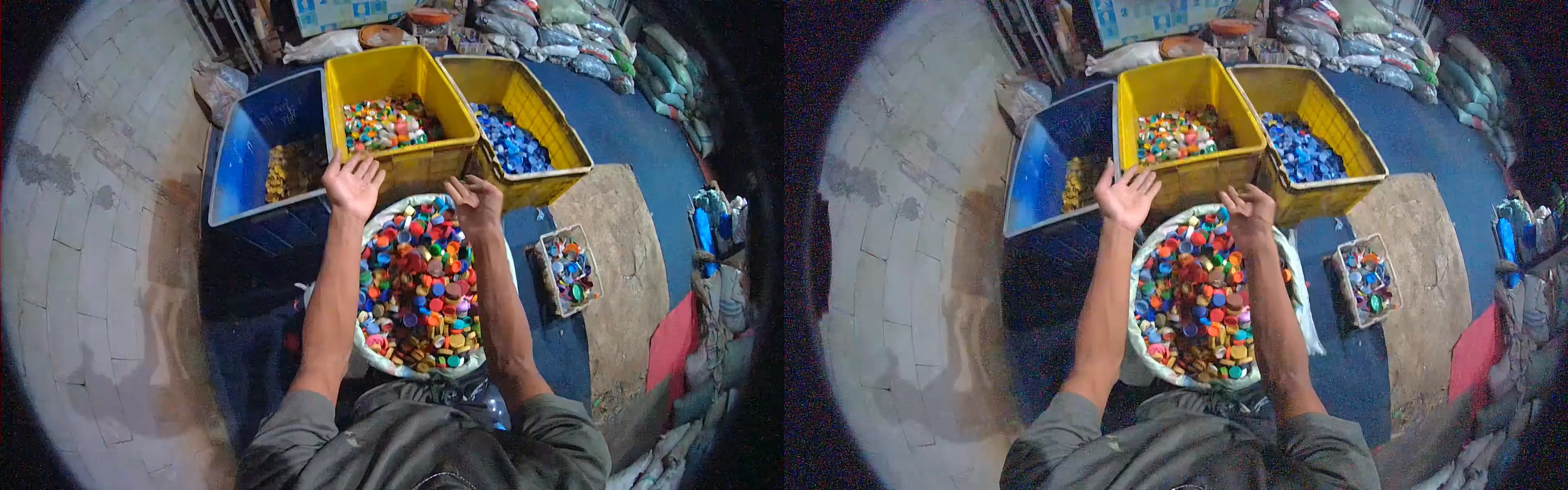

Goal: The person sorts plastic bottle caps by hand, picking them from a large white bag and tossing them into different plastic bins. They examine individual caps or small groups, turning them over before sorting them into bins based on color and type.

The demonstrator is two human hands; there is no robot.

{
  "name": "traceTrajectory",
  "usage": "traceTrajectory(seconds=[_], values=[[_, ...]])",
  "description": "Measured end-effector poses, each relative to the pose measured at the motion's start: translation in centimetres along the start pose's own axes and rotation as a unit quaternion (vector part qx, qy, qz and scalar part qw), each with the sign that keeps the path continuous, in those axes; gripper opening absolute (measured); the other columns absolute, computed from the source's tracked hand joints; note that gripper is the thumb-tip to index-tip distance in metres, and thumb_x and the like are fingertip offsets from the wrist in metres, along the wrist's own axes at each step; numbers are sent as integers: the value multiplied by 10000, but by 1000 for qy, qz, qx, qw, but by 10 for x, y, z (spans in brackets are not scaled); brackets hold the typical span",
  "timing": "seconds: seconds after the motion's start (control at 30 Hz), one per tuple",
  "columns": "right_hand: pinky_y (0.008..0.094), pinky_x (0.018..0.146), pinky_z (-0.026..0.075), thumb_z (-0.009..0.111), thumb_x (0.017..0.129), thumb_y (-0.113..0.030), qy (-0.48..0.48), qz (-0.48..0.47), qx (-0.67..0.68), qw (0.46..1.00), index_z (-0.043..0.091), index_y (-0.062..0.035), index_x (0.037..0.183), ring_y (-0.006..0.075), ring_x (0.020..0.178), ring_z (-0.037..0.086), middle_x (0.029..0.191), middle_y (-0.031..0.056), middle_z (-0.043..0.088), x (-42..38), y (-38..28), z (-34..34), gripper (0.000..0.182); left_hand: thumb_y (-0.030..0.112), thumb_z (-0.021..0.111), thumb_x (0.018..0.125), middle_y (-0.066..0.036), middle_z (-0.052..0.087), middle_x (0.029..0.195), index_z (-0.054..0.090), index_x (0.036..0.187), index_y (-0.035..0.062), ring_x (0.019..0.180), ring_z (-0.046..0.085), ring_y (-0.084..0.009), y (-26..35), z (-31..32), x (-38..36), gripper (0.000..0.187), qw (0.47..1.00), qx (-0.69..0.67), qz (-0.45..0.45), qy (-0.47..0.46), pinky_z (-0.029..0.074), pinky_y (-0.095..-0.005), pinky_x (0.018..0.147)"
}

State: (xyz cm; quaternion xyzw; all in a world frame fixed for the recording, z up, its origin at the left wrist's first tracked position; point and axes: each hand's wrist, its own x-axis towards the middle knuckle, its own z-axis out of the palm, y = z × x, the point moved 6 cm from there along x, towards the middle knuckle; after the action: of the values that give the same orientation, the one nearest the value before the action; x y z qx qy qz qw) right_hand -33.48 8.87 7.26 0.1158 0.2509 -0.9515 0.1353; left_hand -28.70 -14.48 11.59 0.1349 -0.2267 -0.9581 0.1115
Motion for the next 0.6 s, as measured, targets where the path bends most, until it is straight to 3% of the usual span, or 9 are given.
traceTrajectory(seconds=[0.03,0.1,0.13,0.23,0.3,0.43,0.47,0.57,0.6], values=[[444,1037,437,467,817,-29,13,9,-5,1000,448,122,1097,367,1203,493,1132,250,488,-33,-5,-1,319,429,630,842,-233,405,1355,404,1287,-36,1278,382,-338,-3,-12,-9,683,1000,19,10,5,285,-465,1092],[412,938,505,573,845,-106,26,-16,-17,999,423,85,1186,346,1175,520,1202,202,476,-44,-1,-53,418,317,640,861,-91,604,1053,548,1025,59,972,562,-200,-17,-44,-26,319,997,75,14,32,444,-384,919],[412,933,514,563,856,-104,24,-42,-34,998,426,90,1199,333,1136,550,1190,192,487,-54,2,-74,418,263,668,847,-26,639,941,572,986,101,840,591,-149,-26,-72,-29,234,990,131,24,40,483,-328,810],[402,915,524,539,848,-76,77,-64,-156,983,439,94,1222,309,1074,580,1217,186,485,-100,7,-124,422,196,703,826,3,631,901,581,1025,64,769,557,-86,-45,-111,-71,267,921,360,102,107,447,-243,703],[382,890,532,545,841,-59,112,-71,-195,972,451,77,1222,290,1048,591,1200,181,507,-128,13,-147,416,188,719,817,10,627,893,573,1064,34,752,545,-69,-63,-129,-96,325,858,487,136,84,428,-229,691],[342,842,542,572,843,-31,150,-75,-315,934,476,44,1216,252,1006,609,1138,156,560,-168,25,-173,392,137,724,794,-68,670,960,537,1129,-11,808,595,-130,-96,-132,-122,410,748,643,167,14,459,-282,732],[332,824,542,593,841,-20,141,-91,-323,932,489,43,1200,232,998,610,1095,133,585,-175,27,-174,379,124,721,791,-65,672,1012,525,1167,9,872,581,-187,-102,-129,-127,439,718,676,166,2,452,-337,801],[310,804,545,608,843,-17,132,-73,-345,926,502,36,1191,211,999,605,1118,123,589,-187,34,-179,367,125,720,789,-42,665,1041,524,1198,49,953,532,-237,-116,-119,-129,460,594,771,229,-34,411,-373,876],[300,802,545,602,854,-19,120,-83,-344,928,507,18,1198,219,1020,601,1146,125,588,-189,36,-179,359,148,731,777,-6,658,1066,500,1288,108,1059,466,-247,-119,-121,-124,562,610,764,207,-37,340,-407,942]])
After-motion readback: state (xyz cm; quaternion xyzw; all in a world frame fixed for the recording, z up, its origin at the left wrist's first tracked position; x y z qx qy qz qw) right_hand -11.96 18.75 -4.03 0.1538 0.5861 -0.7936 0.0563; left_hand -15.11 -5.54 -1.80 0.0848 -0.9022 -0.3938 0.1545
